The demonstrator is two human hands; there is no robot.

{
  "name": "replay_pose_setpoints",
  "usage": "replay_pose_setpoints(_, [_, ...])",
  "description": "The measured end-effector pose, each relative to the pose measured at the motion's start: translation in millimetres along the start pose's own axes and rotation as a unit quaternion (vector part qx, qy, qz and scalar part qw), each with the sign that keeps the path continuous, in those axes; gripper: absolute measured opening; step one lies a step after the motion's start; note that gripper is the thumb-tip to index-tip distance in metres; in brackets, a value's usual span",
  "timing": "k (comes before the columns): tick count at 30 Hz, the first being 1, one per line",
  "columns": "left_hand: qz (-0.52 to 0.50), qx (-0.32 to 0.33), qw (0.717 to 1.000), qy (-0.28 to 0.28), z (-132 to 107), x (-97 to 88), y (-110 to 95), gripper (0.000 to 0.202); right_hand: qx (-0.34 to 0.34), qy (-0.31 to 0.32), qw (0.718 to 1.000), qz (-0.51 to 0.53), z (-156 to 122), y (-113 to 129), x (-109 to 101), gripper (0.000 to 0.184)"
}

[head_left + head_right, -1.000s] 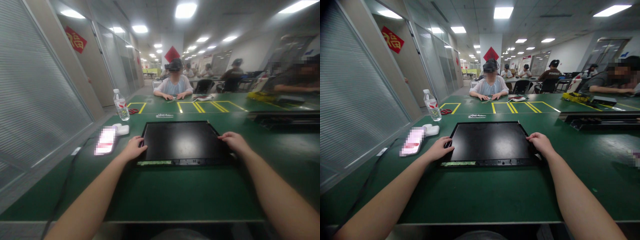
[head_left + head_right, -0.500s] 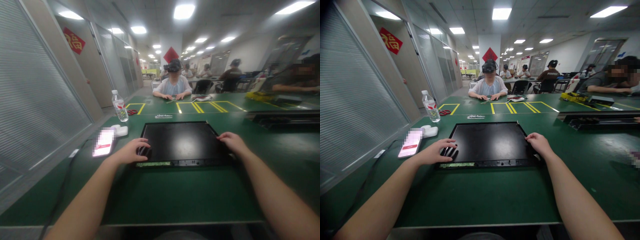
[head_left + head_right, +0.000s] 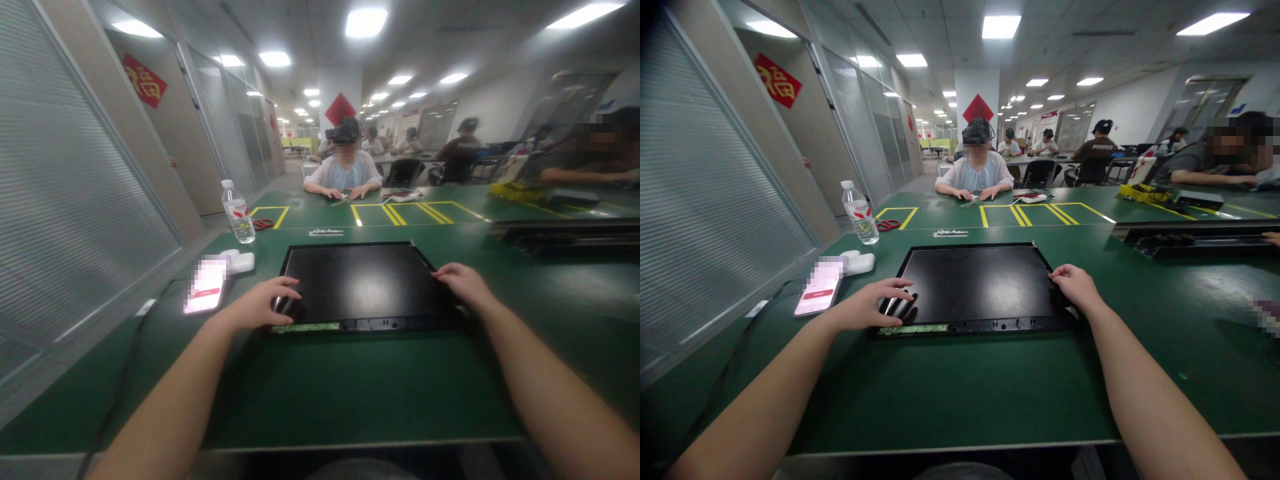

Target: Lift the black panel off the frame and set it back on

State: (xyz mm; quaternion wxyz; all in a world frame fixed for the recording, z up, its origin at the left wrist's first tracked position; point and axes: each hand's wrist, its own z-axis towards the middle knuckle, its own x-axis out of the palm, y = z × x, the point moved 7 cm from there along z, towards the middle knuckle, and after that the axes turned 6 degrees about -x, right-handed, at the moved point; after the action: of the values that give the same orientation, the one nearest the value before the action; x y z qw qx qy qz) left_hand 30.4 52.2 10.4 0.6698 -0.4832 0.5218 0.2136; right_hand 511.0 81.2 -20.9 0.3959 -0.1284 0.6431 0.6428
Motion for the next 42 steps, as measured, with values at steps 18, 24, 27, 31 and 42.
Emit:
replay_pose_setpoints(18, [-0.004,0.036,0.999,0.008,1,0.4,-6,0.029,-0.011,-0.017,0.998,-0.057,2,3,0,0.007])
replay_pose_setpoints(24, [0.0,0.024,1.0,0.011,0,-0.4,-8,0.03,-0.019,-0.017,0.999,-0.043,0,5,1,0.004])
replay_pose_setpoints(27, [-0.002,0.015,1.0,0.005,0,-0.4,-6,0.035,-0.011,-0.011,1.0,-0.02,-1,3,3,0.004])
replay_pose_setpoints(31, [-0.023,0.004,0.999,-0.024,2,-1.0,-2,0.046,-0.011,-0.007,1.0,0.0,1,0,3,0.008])
replay_pose_setpoints(42, [-0.028,-0.175,0.967,-0.185,3,-11.9,44,0.046,-0.011,-0.003,1.0,0.002,4,-5,2,0.015])
